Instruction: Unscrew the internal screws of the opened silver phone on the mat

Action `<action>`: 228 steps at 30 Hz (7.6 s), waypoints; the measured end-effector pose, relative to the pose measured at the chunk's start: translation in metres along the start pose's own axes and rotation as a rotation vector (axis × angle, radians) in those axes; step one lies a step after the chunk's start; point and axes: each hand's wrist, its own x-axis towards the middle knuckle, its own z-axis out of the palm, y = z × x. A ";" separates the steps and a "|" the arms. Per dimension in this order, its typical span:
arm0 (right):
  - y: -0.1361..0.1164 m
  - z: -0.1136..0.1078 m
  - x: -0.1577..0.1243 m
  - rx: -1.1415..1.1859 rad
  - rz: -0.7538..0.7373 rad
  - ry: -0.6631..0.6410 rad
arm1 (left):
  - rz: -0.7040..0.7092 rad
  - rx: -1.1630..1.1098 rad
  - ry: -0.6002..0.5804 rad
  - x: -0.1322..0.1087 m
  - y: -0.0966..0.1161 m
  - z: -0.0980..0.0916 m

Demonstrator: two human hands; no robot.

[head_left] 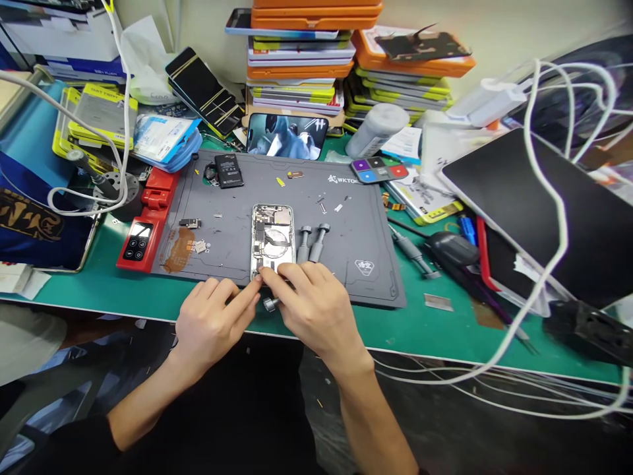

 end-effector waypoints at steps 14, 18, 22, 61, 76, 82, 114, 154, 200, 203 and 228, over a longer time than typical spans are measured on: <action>0.008 -0.001 -0.001 -0.002 -0.080 -0.017 | -0.010 -0.009 0.005 0.002 0.001 -0.001; 0.010 -0.001 -0.003 0.035 -0.070 -0.001 | -0.012 -0.009 0.004 0.002 0.001 -0.001; 0.010 -0.002 -0.003 0.040 -0.067 -0.007 | -0.005 -0.007 0.005 0.002 0.001 -0.001; 0.019 0.010 -0.019 0.971 0.910 0.723 | 0.039 -0.031 0.104 -0.005 0.000 0.003; 0.001 0.009 -0.014 0.867 0.907 0.751 | -0.156 0.129 0.017 0.010 -0.041 -0.028; -0.001 0.011 -0.015 0.795 0.866 0.729 | -0.062 0.192 0.004 0.017 -0.040 -0.026; -0.010 0.003 -0.006 0.500 0.617 0.674 | -0.220 -0.121 0.086 0.003 -0.046 -0.011; -0.051 0.027 0.026 1.075 0.674 0.616 | -0.168 -0.100 0.085 0.016 -0.043 -0.024; -0.047 0.014 0.022 1.447 0.862 0.584 | -0.240 -0.896 -0.016 0.028 -0.042 -0.025; -0.046 0.015 0.022 1.490 0.855 0.569 | -0.245 -0.895 0.007 0.028 -0.043 -0.024; -0.045 0.015 0.021 1.577 0.838 0.480 | -0.223 -0.875 0.084 0.027 -0.042 -0.026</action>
